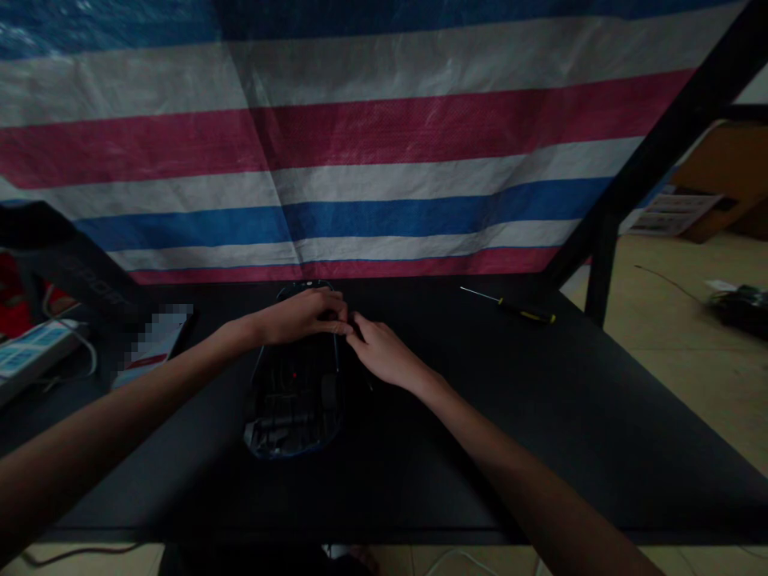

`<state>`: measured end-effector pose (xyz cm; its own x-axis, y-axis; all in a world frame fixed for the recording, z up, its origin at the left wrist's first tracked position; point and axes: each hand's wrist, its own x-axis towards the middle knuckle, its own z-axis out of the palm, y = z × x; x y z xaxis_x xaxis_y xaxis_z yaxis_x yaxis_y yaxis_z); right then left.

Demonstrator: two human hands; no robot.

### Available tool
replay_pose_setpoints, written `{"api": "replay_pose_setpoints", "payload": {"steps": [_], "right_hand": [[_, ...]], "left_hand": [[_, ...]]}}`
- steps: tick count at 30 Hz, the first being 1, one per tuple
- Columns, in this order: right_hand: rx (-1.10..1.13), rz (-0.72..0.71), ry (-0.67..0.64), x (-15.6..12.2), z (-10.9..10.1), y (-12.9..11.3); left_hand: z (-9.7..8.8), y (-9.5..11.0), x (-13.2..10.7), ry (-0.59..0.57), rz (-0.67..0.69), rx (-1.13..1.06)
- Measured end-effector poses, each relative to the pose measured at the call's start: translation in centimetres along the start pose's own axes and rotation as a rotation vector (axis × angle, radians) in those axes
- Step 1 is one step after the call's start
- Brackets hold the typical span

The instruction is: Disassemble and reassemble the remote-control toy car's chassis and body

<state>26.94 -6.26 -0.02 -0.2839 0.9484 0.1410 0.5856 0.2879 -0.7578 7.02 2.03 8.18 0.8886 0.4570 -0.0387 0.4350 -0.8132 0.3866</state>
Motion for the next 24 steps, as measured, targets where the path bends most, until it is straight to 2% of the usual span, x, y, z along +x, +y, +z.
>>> {"api": "replay_pose_setpoints", "payload": {"steps": [8,16,20,24], "right_hand": [[0.036,0.003,0.046,0.2,-0.4,0.5],[0.049,0.009,0.089,0.4,-1.2,0.9],[0.114,0.016,0.122,0.4,-1.0,0.8],[0.297,0.016,0.174,0.6,-0.7,0.5]], "left_hand": [[0.2,-0.3,0.3,0.015,0.019,-0.055],[-0.9,0.1,-1.4,0.144,-0.013,-0.059],[-0.9,-0.6,-3.4,0.328,-0.044,-0.069],[0.5,-3.0,-5.7,0.589,-0.213,-0.135]]}}
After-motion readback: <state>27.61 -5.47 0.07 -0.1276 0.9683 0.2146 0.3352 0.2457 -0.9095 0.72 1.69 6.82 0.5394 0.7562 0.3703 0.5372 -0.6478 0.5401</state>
